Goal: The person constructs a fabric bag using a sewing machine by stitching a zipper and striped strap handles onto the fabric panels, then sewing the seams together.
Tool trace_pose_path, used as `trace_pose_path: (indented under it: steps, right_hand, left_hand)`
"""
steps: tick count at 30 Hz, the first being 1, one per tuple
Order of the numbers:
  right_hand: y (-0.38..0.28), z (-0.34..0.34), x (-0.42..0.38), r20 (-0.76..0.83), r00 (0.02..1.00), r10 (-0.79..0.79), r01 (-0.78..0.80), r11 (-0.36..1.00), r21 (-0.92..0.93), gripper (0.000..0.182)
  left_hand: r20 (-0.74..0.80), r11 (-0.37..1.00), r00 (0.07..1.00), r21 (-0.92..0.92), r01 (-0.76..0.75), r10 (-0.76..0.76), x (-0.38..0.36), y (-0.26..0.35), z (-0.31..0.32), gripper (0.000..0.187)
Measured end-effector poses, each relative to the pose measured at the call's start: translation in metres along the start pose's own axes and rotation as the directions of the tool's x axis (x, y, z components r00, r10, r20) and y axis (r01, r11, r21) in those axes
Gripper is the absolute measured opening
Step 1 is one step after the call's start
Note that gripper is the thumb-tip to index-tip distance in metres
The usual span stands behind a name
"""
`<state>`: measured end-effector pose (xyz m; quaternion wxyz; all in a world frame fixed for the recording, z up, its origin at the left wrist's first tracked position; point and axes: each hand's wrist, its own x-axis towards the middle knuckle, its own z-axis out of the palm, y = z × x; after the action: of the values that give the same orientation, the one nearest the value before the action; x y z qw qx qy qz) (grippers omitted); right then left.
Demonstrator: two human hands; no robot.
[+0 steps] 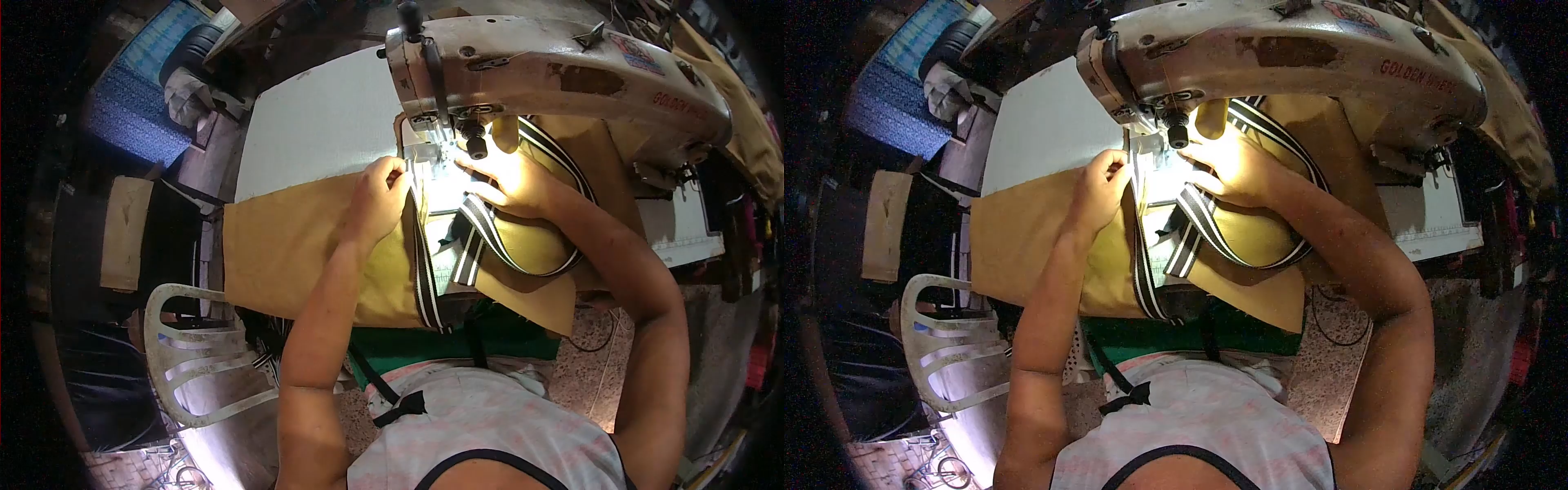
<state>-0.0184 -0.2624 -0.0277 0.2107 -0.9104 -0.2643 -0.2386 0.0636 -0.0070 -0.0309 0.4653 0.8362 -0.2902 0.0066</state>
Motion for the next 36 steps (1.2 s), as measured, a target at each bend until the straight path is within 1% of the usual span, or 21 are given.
trace_pose_path:
  steps: [1,3,4,7,10,12,14,16,18,19,22,24,25,26,27,28,29,31,33,35,36]
  right_hand:
    - [-0.001,-0.001,0.001,0.001,1.000,-0.001,0.001,1.000,-0.002,0.039]
    - [-0.004,-0.004,0.003,-0.062,0.997,-0.051,0.048,0.998,-0.048,0.039]
    - [-0.003,-0.003,0.003,-0.061,0.997,-0.052,0.049,0.998,-0.047,0.039]
    - [-0.002,0.000,0.002,-0.022,1.000,0.008,-0.007,1.000,0.012,0.038]
    - [-0.003,-0.001,0.003,0.012,0.999,0.030,-0.030,1.000,0.004,0.038]
    - [-0.004,0.000,0.004,-0.016,1.000,0.027,-0.027,1.000,-0.001,0.037]
    - [-0.003,0.001,0.004,-0.044,0.999,0.010,-0.011,1.000,-0.017,0.036]
    - [-0.003,0.000,0.004,-0.062,0.998,-0.004,0.002,1.000,-0.031,0.035]
    - [-0.005,-0.003,0.003,-0.011,1.000,0.004,-0.004,0.999,-0.052,0.033]
    - [-0.003,-0.002,0.002,-0.012,1.000,0.005,-0.005,0.999,-0.052,0.033]
    - [0.000,-0.002,0.000,-0.050,0.998,-0.038,0.036,0.998,-0.047,0.032]
    - [-0.001,-0.008,-0.001,0.019,0.999,-0.044,0.043,0.998,0.044,0.034]
    - [-0.002,-0.008,-0.002,0.020,0.999,-0.045,0.044,0.998,0.042,0.034]
    - [-0.004,-0.008,-0.004,0.073,0.997,-0.013,0.005,0.994,0.112,0.035]
    - [-0.005,-0.009,-0.005,0.128,0.992,0.016,-0.039,0.983,0.180,0.035]
    - [-0.006,-0.012,-0.005,0.210,0.976,0.054,-0.101,0.969,0.224,0.036]
    - [-0.006,-0.014,-0.005,0.211,0.976,0.053,-0.101,0.970,0.220,0.036]
    - [-0.008,-0.017,-0.005,0.207,0.978,0.013,-0.044,0.988,0.149,0.034]
    - [-0.007,-0.018,-0.004,0.201,0.980,0.004,-0.038,0.985,0.167,0.034]
    - [-0.004,-0.019,-0.004,0.197,0.980,-0.005,-0.032,0.982,0.186,0.033]
    - [-0.001,-0.018,-0.005,0.187,0.982,-0.028,-0.011,0.979,0.203,0.032]
  left_hand:
    - [-0.009,1.000,1.000,0.012,-0.013,0.013,-0.001,0.001,0.001,0.011]
    - [-0.020,0.999,0.999,0.023,-0.024,0.025,-0.003,0.003,0.003,0.010]
    - [-0.029,0.999,0.999,0.018,-0.036,0.037,-0.004,0.005,0.003,0.010]
    - [-0.044,0.997,0.997,0.028,-0.066,0.067,-0.004,0.001,0.004,0.010]
    - [-0.046,0.995,0.995,0.047,-0.086,0.088,-0.004,0.005,0.003,0.010]
    - [-0.043,0.995,0.995,0.053,-0.089,0.091,-0.006,0.006,0.004,0.010]
    - [-0.060,0.980,0.980,0.069,-0.184,0.188,-0.006,0.001,0.005,0.010]
    - [-0.056,0.983,0.983,0.066,-0.169,0.173,-0.007,0.003,0.005,0.010]
    - [-0.051,0.986,0.986,0.065,-0.154,0.157,-0.006,0.003,0.005,0.010]
    - [-0.060,0.985,0.985,0.063,-0.159,0.162,-0.006,0.002,0.006,0.010]
    - [-0.075,0.983,0.981,0.065,-0.172,0.176,-0.006,-0.001,0.008,0.010]
    - [-0.084,0.981,0.979,0.068,-0.180,0.185,-0.006,0.000,0.008,0.010]
    - [-0.086,0.976,0.976,0.106,-0.192,0.202,-0.007,0.002,0.009,0.011]
    - [-0.087,0.968,0.972,0.144,-0.204,0.218,-0.007,0.004,0.009,0.012]
    - [-0.089,0.968,0.972,0.142,-0.206,0.219,-0.008,0.004,0.010,0.012]
    - [-0.081,0.954,0.965,0.188,-0.233,0.251,-0.008,0.003,0.011,0.012]
    - [-0.072,0.937,0.957,0.234,-0.259,0.282,-0.008,0.003,0.012,0.013]
    - [-0.072,0.935,0.955,0.239,-0.264,0.288,-0.010,0.006,0.013,0.014]
    - [-0.072,0.932,0.953,0.244,-0.269,0.294,-0.010,0.008,0.013,0.015]
    - [-0.043,0.867,0.913,0.336,-0.369,0.405,-0.010,0.008,0.012,0.020]
    - [-0.033,0.858,0.909,0.346,-0.380,0.416,-0.010,0.009,0.012,0.024]
